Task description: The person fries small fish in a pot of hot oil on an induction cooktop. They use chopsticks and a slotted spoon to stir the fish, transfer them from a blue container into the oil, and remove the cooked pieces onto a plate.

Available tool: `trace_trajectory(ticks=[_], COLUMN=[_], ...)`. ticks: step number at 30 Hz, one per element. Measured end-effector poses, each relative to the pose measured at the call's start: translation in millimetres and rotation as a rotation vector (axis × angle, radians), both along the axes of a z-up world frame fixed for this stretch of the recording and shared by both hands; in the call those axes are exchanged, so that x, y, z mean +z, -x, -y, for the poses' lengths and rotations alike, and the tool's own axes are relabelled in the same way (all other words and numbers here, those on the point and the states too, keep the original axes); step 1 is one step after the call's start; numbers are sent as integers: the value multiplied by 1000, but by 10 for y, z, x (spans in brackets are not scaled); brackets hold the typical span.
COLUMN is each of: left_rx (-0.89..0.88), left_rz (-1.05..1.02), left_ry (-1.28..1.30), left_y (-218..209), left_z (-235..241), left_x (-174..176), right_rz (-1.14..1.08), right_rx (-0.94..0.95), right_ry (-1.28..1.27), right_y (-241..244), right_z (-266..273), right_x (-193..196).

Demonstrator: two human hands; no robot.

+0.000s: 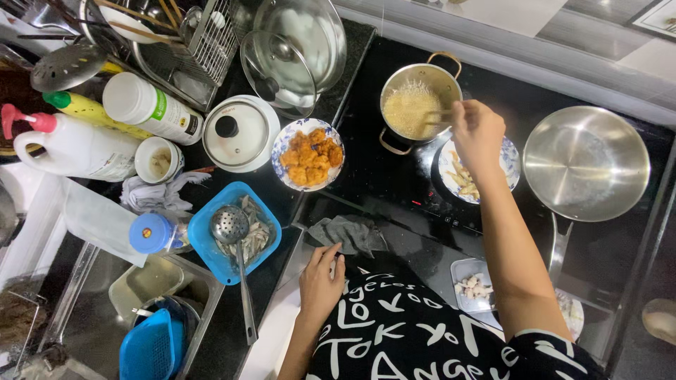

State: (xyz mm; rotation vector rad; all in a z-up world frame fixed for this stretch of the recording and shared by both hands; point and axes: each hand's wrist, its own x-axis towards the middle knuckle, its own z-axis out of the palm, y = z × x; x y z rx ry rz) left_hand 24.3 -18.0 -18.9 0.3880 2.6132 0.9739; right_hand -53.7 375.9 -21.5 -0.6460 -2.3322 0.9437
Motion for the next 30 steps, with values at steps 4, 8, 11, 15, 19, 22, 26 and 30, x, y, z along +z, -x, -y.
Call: trace_trajectory(ticks=[4,8,11,15,19,22,26,30], left_rx=[1,11,4,-8,-1,-13,1,-16], left_rz=[-28,-6,-30,-41,-13,-45,-20,-16], left_ry=[-27,-6,-19,-35,-19,-15,-12,42], left_y=[3,-15,-1,-8,-9,-22,3,-10], left_z=[-12,-10,-24,-14,-17,-11,-25,-71], left_x=[-5,-14,-20,-31,-35,-36,-3,25], right_rz=[-109,-94,-114,-21,-57,-11,-100,-46], right_rx=[-8,-8,6,27,48,75,148,250], right_ry=[-166,-143,-61,325,25,264,-55,-117], right_y=[-2,-22,-13,-26,-26,-41,-104,-263], right_z=[18,64,81,161,224,270,379,506], right_x=[-25,-13,41,80,137,177,202,53])
